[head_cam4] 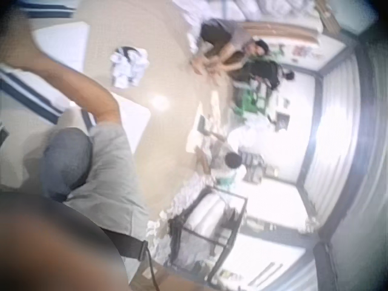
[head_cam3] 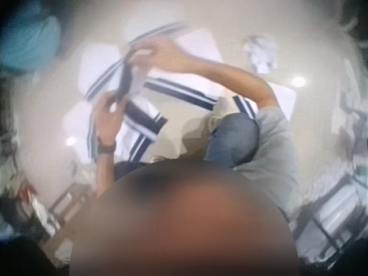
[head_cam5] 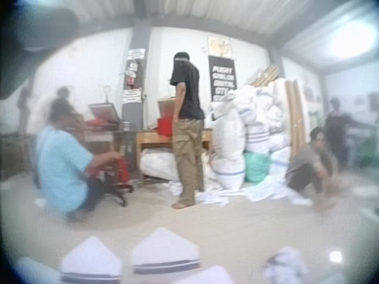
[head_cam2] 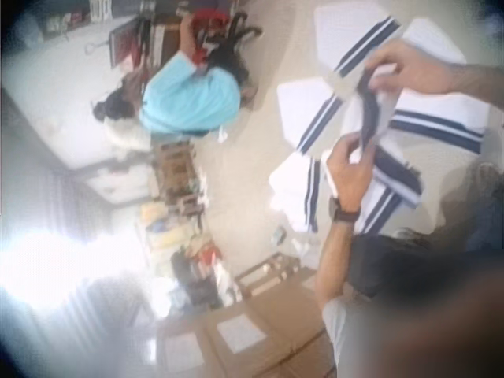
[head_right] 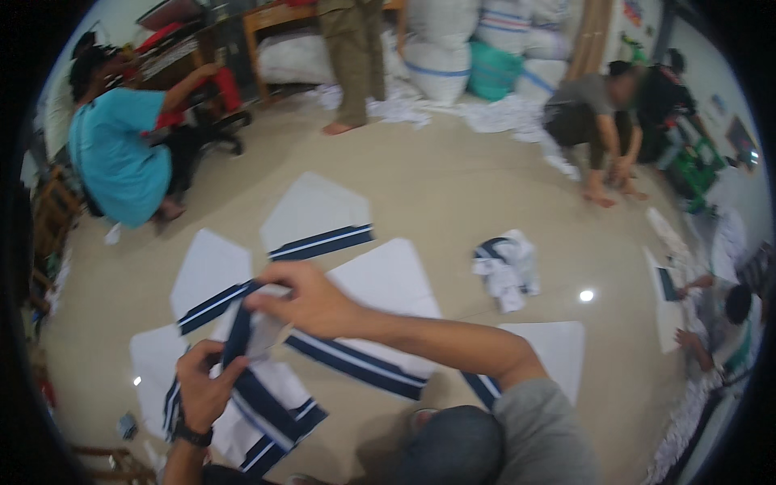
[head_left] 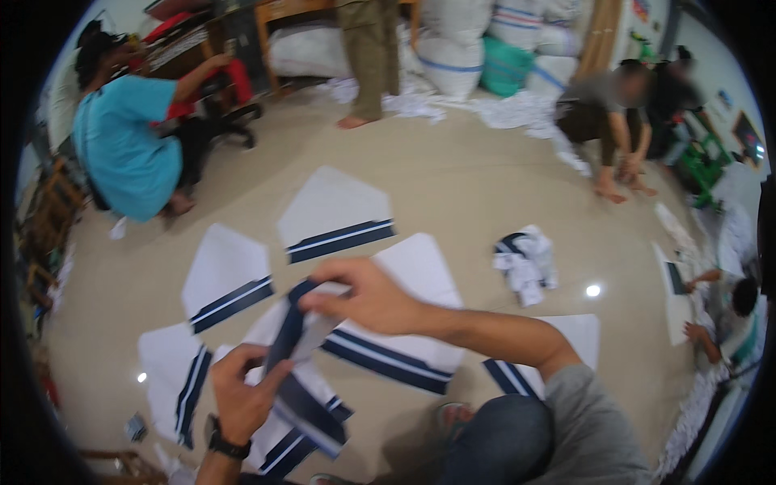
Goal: The person uses a yellow electric cutter to trim a white fabric piece on a table, then moves to the floor to align and attach dark blue striped fabric strips to multiple white fabric pieces. The person repeatedly picks up, positions, and smooths the strips onto the white pieces.
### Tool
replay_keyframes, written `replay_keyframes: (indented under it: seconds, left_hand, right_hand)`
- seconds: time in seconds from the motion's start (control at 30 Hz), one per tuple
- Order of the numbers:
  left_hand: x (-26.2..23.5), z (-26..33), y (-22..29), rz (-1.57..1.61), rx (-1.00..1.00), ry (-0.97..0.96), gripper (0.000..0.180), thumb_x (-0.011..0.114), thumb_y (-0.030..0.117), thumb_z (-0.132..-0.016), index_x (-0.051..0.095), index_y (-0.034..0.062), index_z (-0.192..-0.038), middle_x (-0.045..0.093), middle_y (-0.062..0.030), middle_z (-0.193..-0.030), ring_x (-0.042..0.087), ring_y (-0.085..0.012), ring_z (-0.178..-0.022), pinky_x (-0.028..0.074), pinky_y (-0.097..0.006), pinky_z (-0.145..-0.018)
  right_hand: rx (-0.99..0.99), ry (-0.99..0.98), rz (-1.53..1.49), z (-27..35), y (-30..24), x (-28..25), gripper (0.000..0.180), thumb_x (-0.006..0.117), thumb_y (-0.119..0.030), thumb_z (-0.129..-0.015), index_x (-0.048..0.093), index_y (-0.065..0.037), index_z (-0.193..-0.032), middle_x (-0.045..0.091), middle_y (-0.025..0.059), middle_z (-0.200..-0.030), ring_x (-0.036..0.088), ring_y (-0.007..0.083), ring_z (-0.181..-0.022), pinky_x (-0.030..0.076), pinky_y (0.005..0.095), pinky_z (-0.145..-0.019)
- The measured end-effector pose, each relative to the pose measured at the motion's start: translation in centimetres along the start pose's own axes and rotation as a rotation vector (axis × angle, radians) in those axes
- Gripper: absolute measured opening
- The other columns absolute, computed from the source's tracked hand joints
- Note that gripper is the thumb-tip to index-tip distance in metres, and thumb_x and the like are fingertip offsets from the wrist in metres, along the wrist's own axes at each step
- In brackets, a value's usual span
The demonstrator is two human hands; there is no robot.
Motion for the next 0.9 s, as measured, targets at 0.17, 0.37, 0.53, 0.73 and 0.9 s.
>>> replay_keyframes:
  seconds: [0.17,0.37,0.53,0.73,0.9]
  left_hand:
    - [-1.4,0.3,-1.2,-0.013,-0.129,-0.014,0.023,0.073,0.015,-0.091,0.066,-0.0071,-0.091,0.066,-0.0025,-0.078,0.058,-0.0076,-0.071,0.046,-0.022,-0.064]
    - [-3.1,0.0,-3.5,0.064,-0.209,0.043,0.030,0.063,0.023,-0.099,0.063,-0.0048,-0.089,0.052,0.0037,-0.073,0.040,-0.0049,-0.068,0.033,-0.022,-0.059]
    - [-3.0,-0.2,-3.4,0.143,-0.197,0.038,0.026,0.063,0.020,-0.099,0.067,-0.0049,-0.098,0.060,0.0006,-0.085,0.042,-0.0056,-0.072,0.034,-0.022,-0.061]
    - [-3.5,-0.8,-3.3,0.108,-0.143,0.066,0.027,0.063,0.021,-0.099,0.068,-0.0055,-0.103,0.066,-0.0039,-0.098,0.048,-0.0078,-0.076,0.040,-0.022,-0.066]
    - [-3.8,-0.6,-4.4,0.110,-0.152,0.062,0.024,0.063,0.018,-0.098,0.067,-0.0056,-0.104,0.065,-0.0031,-0.097,0.050,-0.0076,-0.076,0.042,-0.021,-0.067]
  right_hand:
    - [0.077,0.191,0.031,0.8,3.3,-1.6,0.037,0.068,-0.036,-0.095,0.068,0.000,-0.085,0.064,0.0031,-0.076,0.056,0.0073,-0.070,0.045,0.0265,-0.061]
    - [0.204,0.140,-0.085,0.7,3.9,-1.6,0.028,0.072,-0.028,-0.092,0.065,-0.003,-0.083,0.066,0.0031,-0.077,0.058,0.0079,-0.070,0.047,0.0248,-0.063]
    - [0.173,0.154,-0.032,0.9,4.9,-2.6,0.022,0.071,-0.023,-0.093,0.067,-0.001,-0.093,0.068,0.0047,-0.086,0.062,0.0101,-0.076,0.051,0.0255,-0.070]
    - [0.185,0.186,0.227,1.2,3.6,-2.9,0.022,0.067,-0.019,-0.094,0.074,0.000,-0.104,0.073,0.0109,-0.094,0.066,0.0154,-0.082,0.053,0.0304,-0.077]
    - [0.083,0.138,0.274,1.6,4.1,-3.0,0.022,0.070,-0.015,-0.088,0.074,-0.002,-0.106,0.074,0.0128,-0.096,0.068,0.0174,-0.083,0.054,0.0299,-0.080]
Point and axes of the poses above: each hand's wrist, its own z-axis away from the middle knuckle, its own x-axis out of the palm, y = z × x, the point moved 4 cm from there along -z, towards the middle knuckle
